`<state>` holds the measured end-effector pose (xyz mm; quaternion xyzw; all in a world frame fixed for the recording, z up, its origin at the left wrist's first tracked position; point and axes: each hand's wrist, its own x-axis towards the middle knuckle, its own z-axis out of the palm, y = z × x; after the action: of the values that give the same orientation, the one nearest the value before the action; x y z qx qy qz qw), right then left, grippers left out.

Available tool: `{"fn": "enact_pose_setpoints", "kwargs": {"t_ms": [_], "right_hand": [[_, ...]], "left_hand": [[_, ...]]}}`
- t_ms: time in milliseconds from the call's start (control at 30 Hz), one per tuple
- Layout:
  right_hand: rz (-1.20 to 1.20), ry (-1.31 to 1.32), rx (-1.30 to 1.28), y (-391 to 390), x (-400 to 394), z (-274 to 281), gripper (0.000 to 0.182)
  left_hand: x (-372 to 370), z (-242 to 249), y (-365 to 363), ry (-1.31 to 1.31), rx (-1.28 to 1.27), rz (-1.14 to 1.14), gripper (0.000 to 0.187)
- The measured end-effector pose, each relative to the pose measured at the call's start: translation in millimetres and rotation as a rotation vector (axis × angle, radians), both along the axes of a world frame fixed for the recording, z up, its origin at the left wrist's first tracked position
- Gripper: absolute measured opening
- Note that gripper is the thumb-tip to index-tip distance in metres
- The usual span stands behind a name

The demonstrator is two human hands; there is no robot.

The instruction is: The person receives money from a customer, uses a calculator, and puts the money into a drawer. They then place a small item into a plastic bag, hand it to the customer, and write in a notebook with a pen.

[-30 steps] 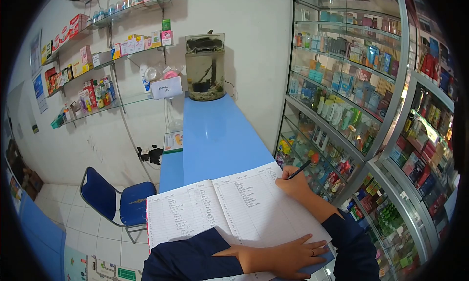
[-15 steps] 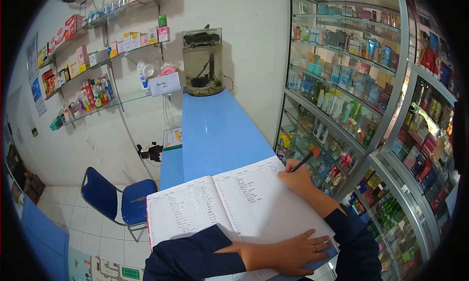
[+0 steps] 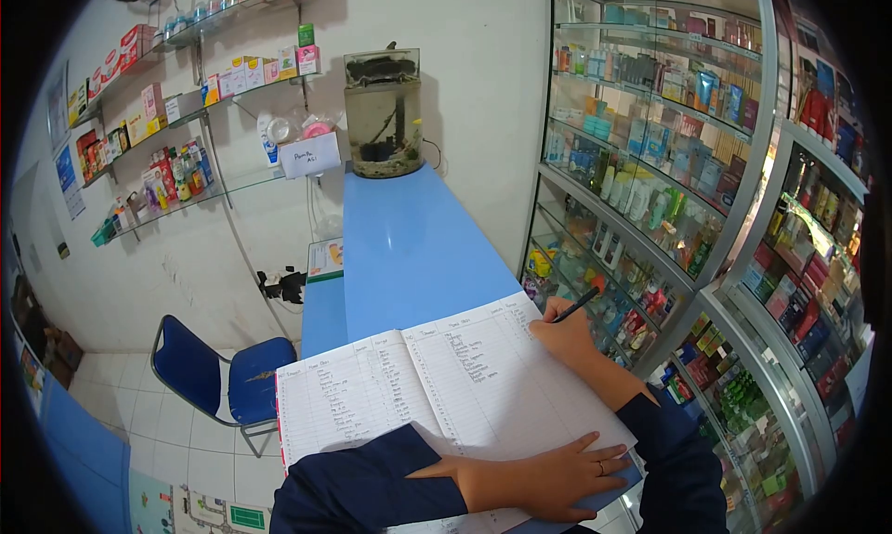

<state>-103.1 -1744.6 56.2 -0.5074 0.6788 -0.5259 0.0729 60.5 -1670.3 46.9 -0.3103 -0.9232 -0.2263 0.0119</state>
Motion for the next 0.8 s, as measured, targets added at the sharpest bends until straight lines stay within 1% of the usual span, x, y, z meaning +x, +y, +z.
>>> {"fn": "enact_pose_setpoints", "kwargs": {"t_ms": [100, 200, 300, 367, 467, 600, 667, 800], "right_hand": [[-0.033, 0.021, 0.002, 1, -1, 1, 0.026], [-0.014, 0.044, 0.001, -1, -3, -2, 0.026], [0.04, 0.01, -0.017, 2, 1, 2, 0.025], [0.197, -0.099, 0.001, 4, 6, 4, 0.024], [0.253, -0.062, 0.068, 3, 4, 3, 0.024], [0.284, -0.054, 0.084, 3, 5, 5, 0.025], [0.281, 0.002, 0.089, 4, 7, 7, 0.026], [0.277, -0.024, 0.115, 2, 4, 4, 0.027]], "left_hand": [[8, 19, -2, -0.055, 0.02, 0.003, 0.055], [7, 16, -1, -0.062, 0.036, 0.004, 0.056], [8, 16, -1, -0.059, 0.027, 0.006, 0.056], [8, 17, -2, -0.057, 0.026, 0.002, 0.056], [7, 17, -2, -0.057, 0.032, 0.0, 0.056], [7, 17, -3, -0.062, 0.042, -0.006, 0.055], [7, 17, -3, -0.06, 0.042, -0.006, 0.056], [7, 15, -2, -0.055, 0.04, -0.004, 0.056]]}}
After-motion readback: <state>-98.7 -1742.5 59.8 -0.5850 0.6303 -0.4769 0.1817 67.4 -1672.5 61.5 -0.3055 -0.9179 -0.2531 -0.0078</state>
